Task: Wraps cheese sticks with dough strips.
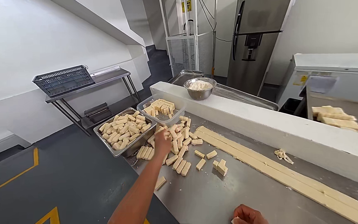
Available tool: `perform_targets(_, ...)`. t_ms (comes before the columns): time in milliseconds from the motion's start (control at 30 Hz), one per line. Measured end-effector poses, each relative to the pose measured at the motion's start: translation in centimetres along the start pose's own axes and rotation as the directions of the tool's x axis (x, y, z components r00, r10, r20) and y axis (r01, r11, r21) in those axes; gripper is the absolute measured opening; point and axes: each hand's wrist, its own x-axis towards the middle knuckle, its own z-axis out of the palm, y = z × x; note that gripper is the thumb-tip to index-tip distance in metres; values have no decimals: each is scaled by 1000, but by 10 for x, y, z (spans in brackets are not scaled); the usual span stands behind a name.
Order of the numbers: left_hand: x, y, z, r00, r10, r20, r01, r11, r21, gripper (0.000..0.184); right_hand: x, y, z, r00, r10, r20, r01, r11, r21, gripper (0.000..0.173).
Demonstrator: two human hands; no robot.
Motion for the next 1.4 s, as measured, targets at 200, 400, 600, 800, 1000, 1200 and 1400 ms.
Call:
perform_targets(200,-67,24,99,885,129,447,-255,939,233,49,15,-3,-3,999,15,48,0,954,-299,27)
perform_targets(400,-100,21,117,885,119,449,-178,980,90,48,25,-11,-19,944,227,240,-206,972,-110,37)
perform_targets(600,-179,6,90,876,302,376,-119,891,-438,74,40,-52,-11,988,-123,91,105,977,183,38)
perform_targets(800,-218,-6,88,852,523,-5,-461,746,-480,60,67,-119,15,983,-112,148,147,957,-250,49)
perform_targets(1000,-220,-2,87,936,313,-161,-346,732,-587,30,62,-111,15,989,47,143,-32,994,-106,36)
perform_targets(1200,-232,28,94,982,186,-2,-80,410,-909,46,34,-89,39,950,-263,-171,193,919,-344,35)
perform_targets(1400,-220,59,55,915,-130,382,400,163,-902,28,-3,-86,60,816,-549,-180,403,765,-503,16)
